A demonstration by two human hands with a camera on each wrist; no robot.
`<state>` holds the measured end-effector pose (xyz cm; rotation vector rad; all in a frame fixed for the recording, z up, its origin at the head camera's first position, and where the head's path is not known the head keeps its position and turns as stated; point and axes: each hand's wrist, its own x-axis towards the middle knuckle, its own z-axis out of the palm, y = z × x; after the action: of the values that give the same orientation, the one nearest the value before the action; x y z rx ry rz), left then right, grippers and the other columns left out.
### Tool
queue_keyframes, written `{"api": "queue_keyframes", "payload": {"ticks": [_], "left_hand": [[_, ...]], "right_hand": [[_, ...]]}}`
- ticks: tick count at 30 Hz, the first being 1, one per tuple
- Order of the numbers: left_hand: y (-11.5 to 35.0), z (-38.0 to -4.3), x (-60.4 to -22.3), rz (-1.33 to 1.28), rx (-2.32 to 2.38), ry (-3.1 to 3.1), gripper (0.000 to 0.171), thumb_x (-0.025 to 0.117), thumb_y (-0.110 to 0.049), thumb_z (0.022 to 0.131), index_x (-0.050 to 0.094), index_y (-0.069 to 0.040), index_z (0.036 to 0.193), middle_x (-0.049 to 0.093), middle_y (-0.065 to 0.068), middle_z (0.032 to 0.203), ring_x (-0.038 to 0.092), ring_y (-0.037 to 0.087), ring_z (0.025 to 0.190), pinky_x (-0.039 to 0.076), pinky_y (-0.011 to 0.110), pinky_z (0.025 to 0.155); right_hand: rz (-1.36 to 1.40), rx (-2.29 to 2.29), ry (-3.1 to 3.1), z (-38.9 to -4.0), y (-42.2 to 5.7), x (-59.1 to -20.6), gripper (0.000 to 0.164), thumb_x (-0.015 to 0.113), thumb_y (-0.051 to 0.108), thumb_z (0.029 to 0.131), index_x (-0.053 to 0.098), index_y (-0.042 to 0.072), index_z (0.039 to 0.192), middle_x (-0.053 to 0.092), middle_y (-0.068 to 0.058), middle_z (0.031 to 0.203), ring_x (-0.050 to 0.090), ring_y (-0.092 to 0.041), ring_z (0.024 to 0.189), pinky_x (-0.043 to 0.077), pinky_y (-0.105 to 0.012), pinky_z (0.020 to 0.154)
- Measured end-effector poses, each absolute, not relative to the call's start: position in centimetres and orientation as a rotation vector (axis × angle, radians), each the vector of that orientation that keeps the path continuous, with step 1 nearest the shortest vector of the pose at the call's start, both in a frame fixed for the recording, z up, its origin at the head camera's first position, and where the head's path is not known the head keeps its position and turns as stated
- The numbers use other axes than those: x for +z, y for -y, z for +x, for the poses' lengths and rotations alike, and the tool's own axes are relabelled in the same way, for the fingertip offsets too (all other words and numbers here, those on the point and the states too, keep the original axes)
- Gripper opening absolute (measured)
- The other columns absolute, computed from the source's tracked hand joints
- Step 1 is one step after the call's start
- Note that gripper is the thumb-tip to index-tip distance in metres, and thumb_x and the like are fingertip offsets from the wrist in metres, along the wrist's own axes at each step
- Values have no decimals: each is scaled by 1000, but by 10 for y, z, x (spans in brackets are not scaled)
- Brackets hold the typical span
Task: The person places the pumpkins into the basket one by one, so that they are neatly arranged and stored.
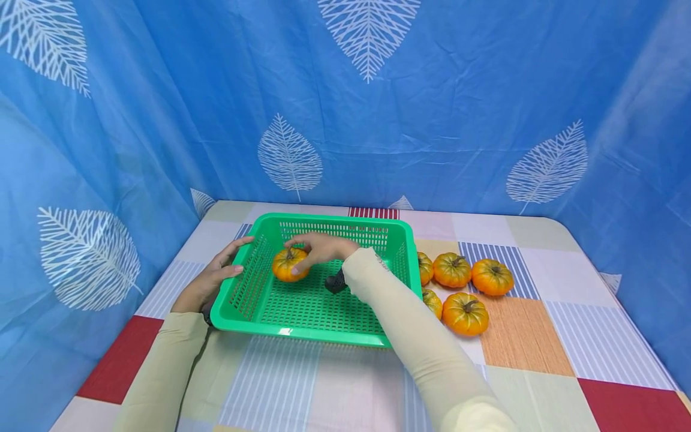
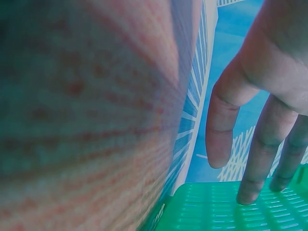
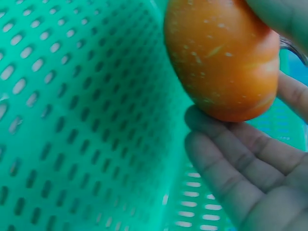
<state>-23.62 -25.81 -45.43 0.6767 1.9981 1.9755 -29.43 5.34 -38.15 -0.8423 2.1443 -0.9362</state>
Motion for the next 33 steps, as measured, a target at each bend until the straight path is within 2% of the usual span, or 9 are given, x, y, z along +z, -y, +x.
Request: {"api": "queue_keyframes", "payload": {"ticks": [3,10,15,19,23,27,33], "left_hand": [[258,-237,-455,679,1985,-1984,57,60,-21,106,45,-29,160,41,19,151,59,11,118,57,25,95],[258,-237,-456,681,1975,-2010,58,61,-23,105,45,-29,160,32,30,157,58,10,119,55,25,96],[259,-239,-457,683,1983,-2001,56,61,-22,105,46,-32,159,42,16,150,59,11,118,56,25,95],[259,-238,-457,692,1984,-1998,56,62,-23,106,46,-33,158,45,6,146,58,11,118,56,25,95],[260,-239,-458,707,1978,-2005,58,61,-24,107,43,-29,161,45,5,147,58,10,118,56,26,96],[260,-239,-458,725,1975,-2006,59,59,-23,107,41,-26,164,45,5,148,59,10,119,56,27,97],[261,-239,-459,734,1983,-1983,58,59,-21,108,42,-30,162,46,7,150,61,10,119,58,28,97]], "right_hand": [[-837,-928,-2190,-294,-53,-388,74,78,19,102,43,9,166,45,-18,166,51,-38,147,47,-48,118],[-794,-964,-2264,-293,-51,-402,74,80,18,100,46,10,165,43,-18,167,48,-40,149,45,-51,120],[-768,-970,-2307,-293,-51,-410,74,81,20,99,46,10,164,49,-20,162,52,-39,146,47,-50,117],[-694,-1025,-2297,-292,-51,-413,72,80,22,100,43,7,160,52,-24,158,54,-38,144,48,-51,116],[-659,-1073,-2306,-292,-52,-416,66,79,23,101,46,5,155,55,-26,154,58,-37,140,50,-50,114],[-674,-1088,-2325,-292,-52,-420,65,78,23,102,48,6,157,56,-26,153,59,-37,138,51,-50,113],[-722,-1055,-2388,-293,-49,-426,66,76,26,104,48,9,161,62,-25,147,63,-36,134,54,-48,110]]}}
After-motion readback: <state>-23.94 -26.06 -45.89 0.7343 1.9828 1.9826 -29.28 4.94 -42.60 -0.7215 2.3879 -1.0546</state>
